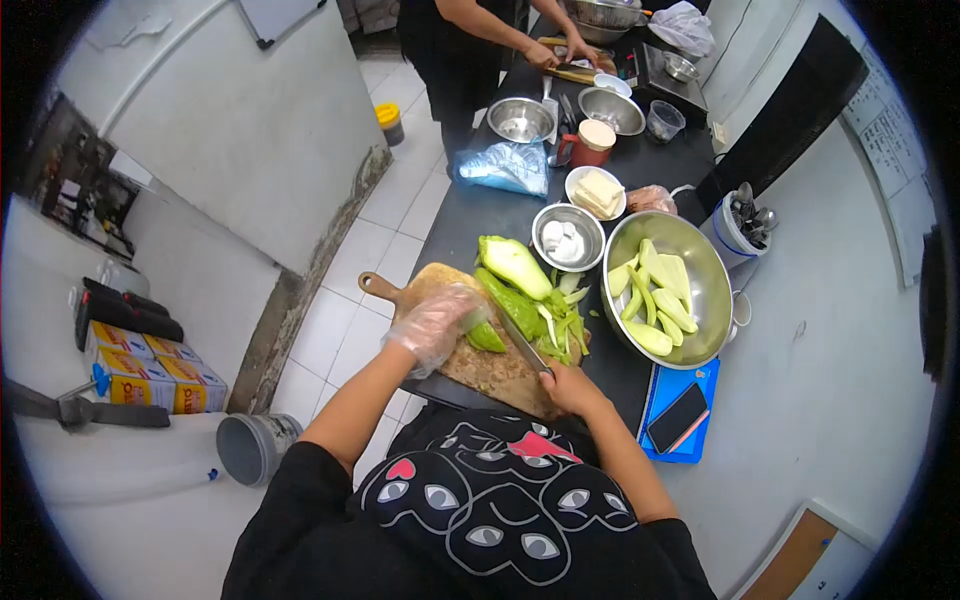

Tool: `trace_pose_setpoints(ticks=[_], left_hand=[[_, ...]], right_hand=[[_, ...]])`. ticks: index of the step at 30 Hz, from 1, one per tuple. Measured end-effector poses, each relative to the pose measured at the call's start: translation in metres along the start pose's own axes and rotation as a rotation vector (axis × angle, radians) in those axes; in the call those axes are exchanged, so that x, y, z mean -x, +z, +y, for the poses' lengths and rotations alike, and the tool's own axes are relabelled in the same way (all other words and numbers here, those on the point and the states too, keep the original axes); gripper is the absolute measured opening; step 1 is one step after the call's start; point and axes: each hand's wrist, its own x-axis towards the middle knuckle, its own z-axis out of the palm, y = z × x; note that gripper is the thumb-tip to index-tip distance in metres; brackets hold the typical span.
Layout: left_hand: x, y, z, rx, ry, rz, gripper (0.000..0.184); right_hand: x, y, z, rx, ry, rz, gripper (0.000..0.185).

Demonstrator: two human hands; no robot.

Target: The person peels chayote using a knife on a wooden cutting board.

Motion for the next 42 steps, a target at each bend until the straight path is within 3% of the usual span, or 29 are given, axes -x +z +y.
trace_pose_setpoints(ticks=[3,6,9,15,18,24,27,30,33,36,40,42], left_hand=[[-0.017,-0.022,0.01,-0.127,0.044,-0.154,0.033],[-0.029,-0.041,0.044,-0.396,-0.113,-0.499,0.028],[0.012,-0.032,0.023,-0.242,0.061,-0.205,0.032],[0.065,-0.001,0.001,-0.318,0.233,0.135,0.034],[0.068,0.0,0.005,-0.216,0.197,0.156,0.032],[0.015,-0.038,0.053,-0.169,-0.258,-0.191,0.022],[-0.003,-0.031,0.05,-0.068,-0.654,-0.287,0.024],[0.003,-0.021,0.031,0.692,-0.645,-0.09,0.036],[-0.01,-0.056,0.088,1.633,-0.461,0.09,0.046],[-0.034,-0.07,0.112,1.817,-0.256,0.06,0.044],[-0.061,-0.079,0.137,1.902,-0.248,0.179,0.038],[-0.072,-0.074,0.131,1.766,-0.306,0.228,0.035]], right_hand=[[0.002,0.001,0.011,0.13,-0.073,0.051,0.027],[0.02,-0.006,0.004,0.197,-0.033,0.071,0.028],[0.03,-0.006,0.008,0.136,0.047,0.033,0.031],[0.044,-0.002,0.013,0.052,0.046,0.033,0.029],[0.044,0.002,0.016,0.034,0.025,0.04,0.029],[0.038,-0.004,0.002,-0.007,0.016,0.134,0.034],[0.035,-0.007,0.001,-0.036,-0.027,0.237,0.037],[0.035,-0.014,-0.008,-0.132,-0.111,0.366,0.039],[0.031,-0.018,-0.021,-0.44,-0.174,0.48,0.04],[0.028,-0.03,-0.066,-0.794,-0.215,0.549,0.046],[0.024,-0.039,-0.093,-0.549,-0.498,0.801,0.057],[0.034,-0.046,-0.105,-0.535,-0.428,0.813,0.068]])
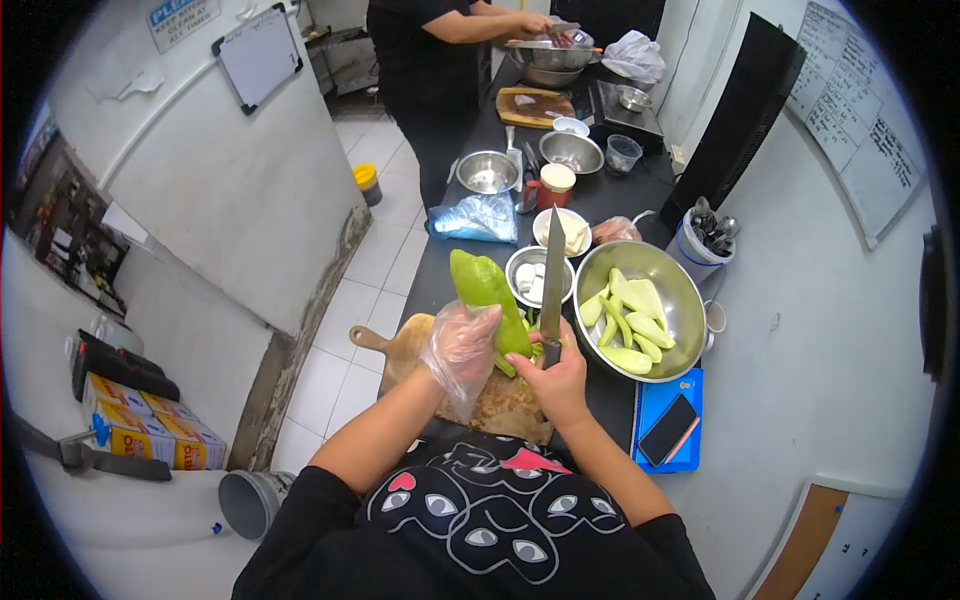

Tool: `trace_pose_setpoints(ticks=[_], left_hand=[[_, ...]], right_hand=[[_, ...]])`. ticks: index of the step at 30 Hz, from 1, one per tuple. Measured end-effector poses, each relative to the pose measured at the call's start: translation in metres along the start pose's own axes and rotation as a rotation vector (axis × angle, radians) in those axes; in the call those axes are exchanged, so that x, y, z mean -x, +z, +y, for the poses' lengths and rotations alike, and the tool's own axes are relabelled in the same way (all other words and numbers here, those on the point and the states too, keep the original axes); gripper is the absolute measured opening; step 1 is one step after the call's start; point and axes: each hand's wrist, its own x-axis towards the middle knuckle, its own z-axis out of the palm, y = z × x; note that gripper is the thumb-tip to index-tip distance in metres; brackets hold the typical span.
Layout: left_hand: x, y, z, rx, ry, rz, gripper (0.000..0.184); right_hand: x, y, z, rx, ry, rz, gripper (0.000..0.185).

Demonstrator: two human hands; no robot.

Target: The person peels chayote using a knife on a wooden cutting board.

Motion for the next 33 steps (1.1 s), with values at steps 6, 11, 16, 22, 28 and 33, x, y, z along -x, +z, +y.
trace_pose_setpoints(ticks=[6,11,16,22,28,33], left_hand=[[0.003,0.04,0.014,-0.812,0.31,0.138,0.039],[0.016,0.028,0.044,-0.283,0.13,-0.238,0.049],[0.009,-0.013,0.085,0.075,0.067,-0.514,0.078],[-0.019,0.016,0.009,0.057,0.23,-0.119,0.081],[-0.029,0.005,0.005,0.452,0.035,0.017,0.067],[-0.047,-0.032,-0.002,0.494,-0.031,0.057,0.063]], right_hand=[[-0.009,0.006,-0.005,0.067,-0.184,0.087,0.057],[-0.013,-0.022,-0.017,-0.484,0.227,-0.095,0.044],[-0.011,-0.033,-0.019,-0.663,0.311,-0.182,0.046],[-0.006,0.003,-0.025,-0.625,0.37,-0.217,0.041],[0.002,0.007,-0.004,-0.246,0.172,-0.121,0.036],[-0.001,-0.02,-0.002,0.081,-0.242,-0.117,0.051]])
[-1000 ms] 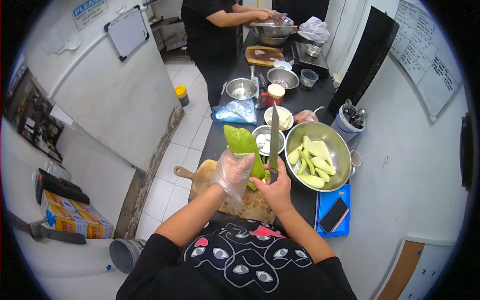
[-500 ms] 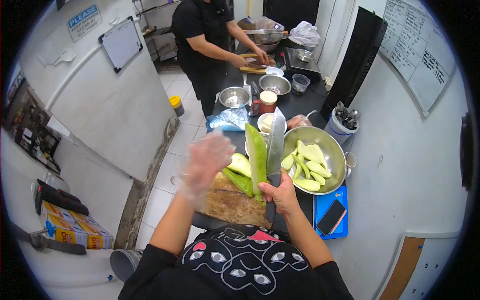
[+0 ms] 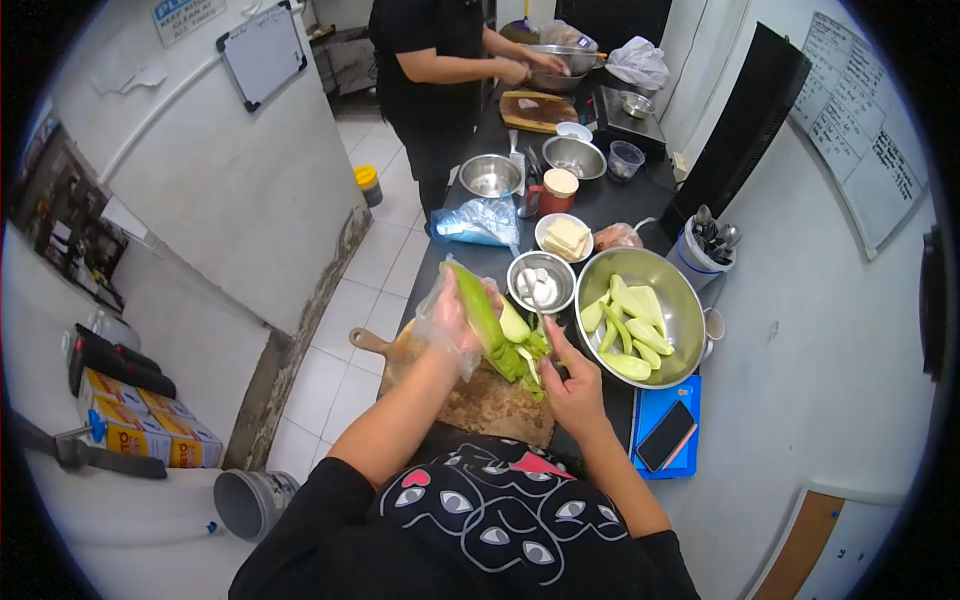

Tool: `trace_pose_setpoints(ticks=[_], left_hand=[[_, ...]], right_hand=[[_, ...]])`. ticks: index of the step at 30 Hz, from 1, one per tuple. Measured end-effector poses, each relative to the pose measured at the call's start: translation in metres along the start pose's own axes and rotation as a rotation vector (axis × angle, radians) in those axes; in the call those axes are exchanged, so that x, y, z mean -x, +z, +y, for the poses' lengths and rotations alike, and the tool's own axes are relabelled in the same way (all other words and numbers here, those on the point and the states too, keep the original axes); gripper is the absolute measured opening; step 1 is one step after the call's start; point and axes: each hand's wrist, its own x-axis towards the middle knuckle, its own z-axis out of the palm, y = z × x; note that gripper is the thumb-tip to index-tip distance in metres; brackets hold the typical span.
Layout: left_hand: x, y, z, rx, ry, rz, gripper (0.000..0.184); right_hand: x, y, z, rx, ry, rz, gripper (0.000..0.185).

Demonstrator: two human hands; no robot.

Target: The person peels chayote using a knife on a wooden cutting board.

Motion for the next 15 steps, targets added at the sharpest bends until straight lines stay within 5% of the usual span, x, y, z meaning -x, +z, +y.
trace_pose_setpoints(ticks=[1,3,6,7,9,12,15], left_hand=[[0.002,0.016,-0.001,-0.054,0.056,0.184,0.063],[0.005,0.045,-0.009,-0.164,0.165,0.552,0.062],[-0.006,0.005,-0.009,-0.091,0.073,0.466,0.057],[-0.007,0.007,-0.013,-0.059,0.074,0.586,0.061],[-0.009,0.012,-0.021,-0.067,0.219,0.578,0.066],[-0.006,0.015,-0.024,-0.129,0.289,0.576,0.066],[-0.002,0.01,-0.02,-0.192,0.219,0.529,0.062]], right_hand=[[-0.001,-0.002,-0.001,0.111,-0.123,0.0,0.053],[0.002,-0.004,-0.018,0.146,-0.014,-0.081,0.056],[0.007,0.004,-0.025,0.141,0.077,-0.168,0.072],[0.008,0.008,-0.026,0.138,0.047,-0.156,0.076],[0.009,0.013,-0.024,0.157,0.018,-0.126,0.089],[0.007,0.011,-0.034,0.135,0.146,-0.123,0.091],[0.005,0.011,-0.028,0.214,0.021,-0.042,0.09]])
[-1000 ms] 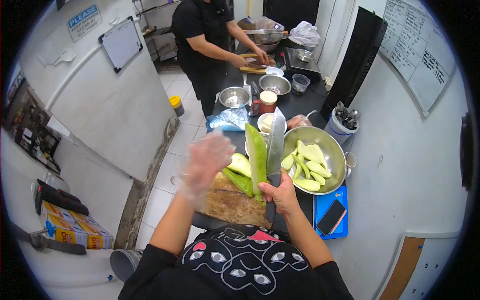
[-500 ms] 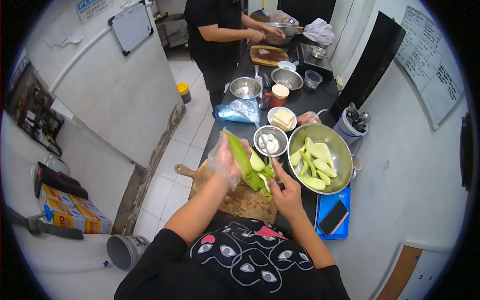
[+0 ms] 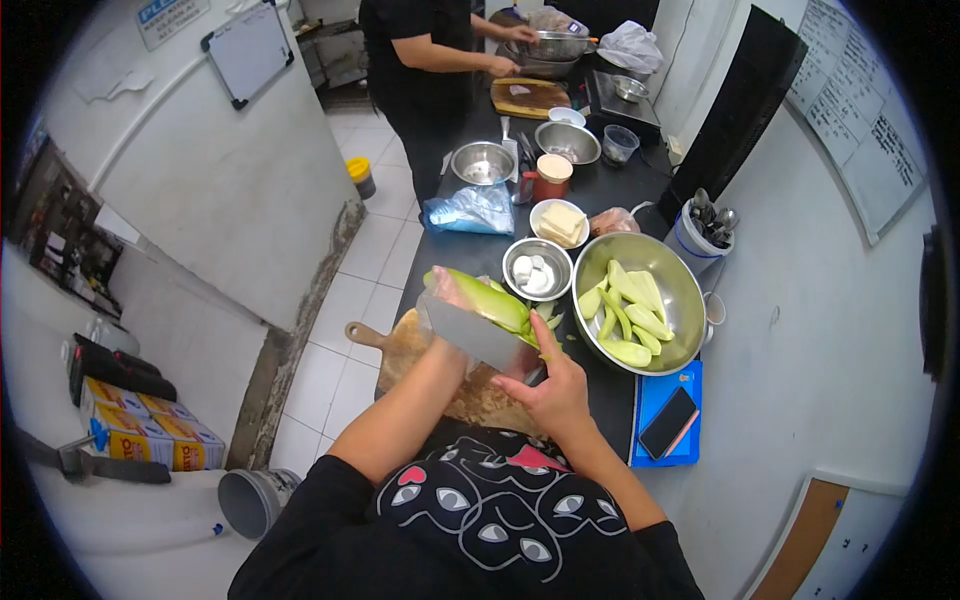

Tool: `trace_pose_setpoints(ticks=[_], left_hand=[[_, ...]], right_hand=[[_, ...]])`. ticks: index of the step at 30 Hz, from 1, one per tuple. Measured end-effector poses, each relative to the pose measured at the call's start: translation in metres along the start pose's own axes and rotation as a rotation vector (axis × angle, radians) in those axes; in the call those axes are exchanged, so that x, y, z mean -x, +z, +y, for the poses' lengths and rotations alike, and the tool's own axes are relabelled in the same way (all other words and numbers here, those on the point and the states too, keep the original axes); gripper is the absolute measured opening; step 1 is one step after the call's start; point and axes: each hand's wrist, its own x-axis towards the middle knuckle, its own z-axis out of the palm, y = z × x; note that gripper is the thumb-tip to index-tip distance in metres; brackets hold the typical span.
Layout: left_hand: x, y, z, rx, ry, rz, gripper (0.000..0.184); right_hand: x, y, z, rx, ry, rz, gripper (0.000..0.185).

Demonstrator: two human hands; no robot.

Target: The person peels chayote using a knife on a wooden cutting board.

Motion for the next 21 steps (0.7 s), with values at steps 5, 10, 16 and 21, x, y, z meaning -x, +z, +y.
trace_pose_setpoints(ticks=[5,10,16,21], left_hand=[[0.007,0.0,0.0,-0.07,0.103,0.031,0.05],[0.022,0.007,0.006,-0.142,0.219,0.121,0.043],[0.046,0.028,0.015,-0.085,0.226,0.174,0.04],[0.045,0.027,0.014,-0.066,0.186,0.192,0.04]], right_hand=[[-0.002,-0.002,0.0,-0.011,0.054,-0.015,0.091],[-0.002,-0.002,0.002,-0.054,0.035,-0.011,0.09],[-0.003,-0.002,0.002,-0.092,0.043,-0.026,0.089],[-0.005,-0.004,0.0,-0.094,0.091,-0.036,0.088]])
